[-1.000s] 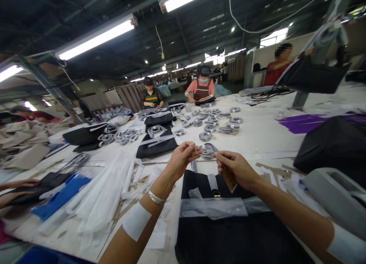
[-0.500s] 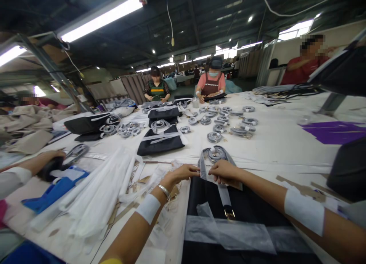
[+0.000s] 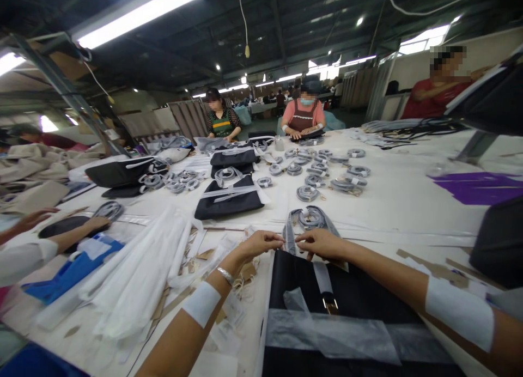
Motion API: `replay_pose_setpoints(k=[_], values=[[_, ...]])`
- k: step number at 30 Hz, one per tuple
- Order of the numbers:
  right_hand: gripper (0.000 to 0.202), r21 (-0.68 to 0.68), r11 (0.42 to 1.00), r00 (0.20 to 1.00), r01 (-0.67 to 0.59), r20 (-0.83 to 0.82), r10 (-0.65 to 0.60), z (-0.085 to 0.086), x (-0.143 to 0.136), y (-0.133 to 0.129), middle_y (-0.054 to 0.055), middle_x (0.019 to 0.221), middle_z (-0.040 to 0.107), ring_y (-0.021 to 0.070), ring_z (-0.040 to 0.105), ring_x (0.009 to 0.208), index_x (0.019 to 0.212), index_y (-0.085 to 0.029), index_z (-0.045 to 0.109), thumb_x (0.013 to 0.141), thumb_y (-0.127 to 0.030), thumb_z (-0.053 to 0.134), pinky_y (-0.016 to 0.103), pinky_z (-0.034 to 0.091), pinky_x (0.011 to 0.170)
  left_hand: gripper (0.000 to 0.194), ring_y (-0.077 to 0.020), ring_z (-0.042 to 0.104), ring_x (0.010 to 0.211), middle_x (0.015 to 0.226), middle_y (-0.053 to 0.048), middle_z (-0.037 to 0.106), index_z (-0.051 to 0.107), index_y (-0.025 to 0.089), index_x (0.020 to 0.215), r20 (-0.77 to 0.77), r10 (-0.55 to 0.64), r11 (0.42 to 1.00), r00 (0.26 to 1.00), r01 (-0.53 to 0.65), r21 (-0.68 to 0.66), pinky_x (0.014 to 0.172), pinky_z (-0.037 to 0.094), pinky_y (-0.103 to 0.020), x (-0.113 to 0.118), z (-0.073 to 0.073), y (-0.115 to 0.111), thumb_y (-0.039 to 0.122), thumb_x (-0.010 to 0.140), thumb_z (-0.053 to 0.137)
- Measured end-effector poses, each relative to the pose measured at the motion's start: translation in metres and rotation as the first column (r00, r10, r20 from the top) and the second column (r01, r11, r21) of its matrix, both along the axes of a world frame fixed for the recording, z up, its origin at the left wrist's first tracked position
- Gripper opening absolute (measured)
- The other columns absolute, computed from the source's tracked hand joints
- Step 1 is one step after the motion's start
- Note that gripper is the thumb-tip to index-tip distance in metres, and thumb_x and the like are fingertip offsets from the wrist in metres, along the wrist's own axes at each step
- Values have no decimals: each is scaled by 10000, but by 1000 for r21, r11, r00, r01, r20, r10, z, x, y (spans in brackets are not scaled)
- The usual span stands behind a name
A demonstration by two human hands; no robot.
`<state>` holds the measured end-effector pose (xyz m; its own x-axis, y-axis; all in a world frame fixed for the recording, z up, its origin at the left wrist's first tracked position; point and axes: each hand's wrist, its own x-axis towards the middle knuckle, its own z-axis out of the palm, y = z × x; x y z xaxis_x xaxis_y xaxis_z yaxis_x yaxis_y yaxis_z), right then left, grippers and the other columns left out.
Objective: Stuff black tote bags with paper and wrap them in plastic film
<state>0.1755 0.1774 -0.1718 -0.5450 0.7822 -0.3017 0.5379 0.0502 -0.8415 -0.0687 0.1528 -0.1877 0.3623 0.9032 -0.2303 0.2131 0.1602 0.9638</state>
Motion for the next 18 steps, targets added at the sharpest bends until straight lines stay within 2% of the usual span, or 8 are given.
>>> replay_pose_setpoints(k=[3,5,8,10,11,13,15,18], values=[[534,35,996,997,76,-26,-75,2,8,-8,82,953,748,215,708,783,1228,-165,681,763,-424,733,295,563,707,426,-152,606,833,890,-60,717,741,159,1043,110,75,997,991,-72,-32,765,447,-256,-9,5,-8,458,743,790],[562,2,992,987,123,-104,-122,4,11,-16,97,1159,703,221,699,884,1285,-190,641,788,-444,713,312,579,746,478,-164,632,897,948,-78,714,711,164,1101,207,120,992,971,-112,-53,854,471,-292,-9,9,-14,497,763,770],[489,-224,960,906,168,-349,-240,7,12,-27,110,1200,691,225,685,996,1197,-182,686,773,-419,745,336,573,870,537,-165,657,929,1100,-108,699,665,183,1195,324,157,987,933,-144,-66,916,476,-310,-1,14,-23,474,761,784],[412,-362,926,816,106,-500,-289,9,11,-33,118,1158,712,239,656,1098,1079,-163,732,733,-378,793,347,519,991,557,-146,665,910,1242,-109,658,646,219,1243,387,161,987,908,-145,-72,905,481,-292,6,16,-27,380,739,821],[395,-379,923,787,60,-551,-277,10,10,-35,116,1160,713,241,636,1143,1057,-163,740,724,-364,804,349,487,1036,566,-136,665,901,1305,-102,629,642,241,1257,410,164,986,897,-146,-74,898,484,-287,9,17,-28,337,732,829],[426,-331,944,759,-8,-616,-209,11,7,-37,104,1200,699,239,600,1204,1115,-171,726,732,-340,804,353,434,1094,566,-139,664,912,1374,-94,591,641,266,1271,421,171,985,891,-162,-57,876,492,-286,15,18,-30,298,737,825],[471,-219,975,790,25,-594,-154,10,3,-37,98,1177,709,236,623,1174,1191,-172,693,758,-336,778,360,465,1066,555,-170,657,967,1372,-102,596,642,256,1279,379,162,984,911,-180,12,851,498,-287,19,18,-30,303,753,811],[438,-64,986,861,151,-481,-163,6,-5,-33,102,980,756,236,716,951,1181,-138,694,788,-329,723,342,600,833,557,-206,642,990,1343,-112,619,636,224,1295,268,117,967,956,-172,189,781,507,-282,23,18,-29,309,767,790]])
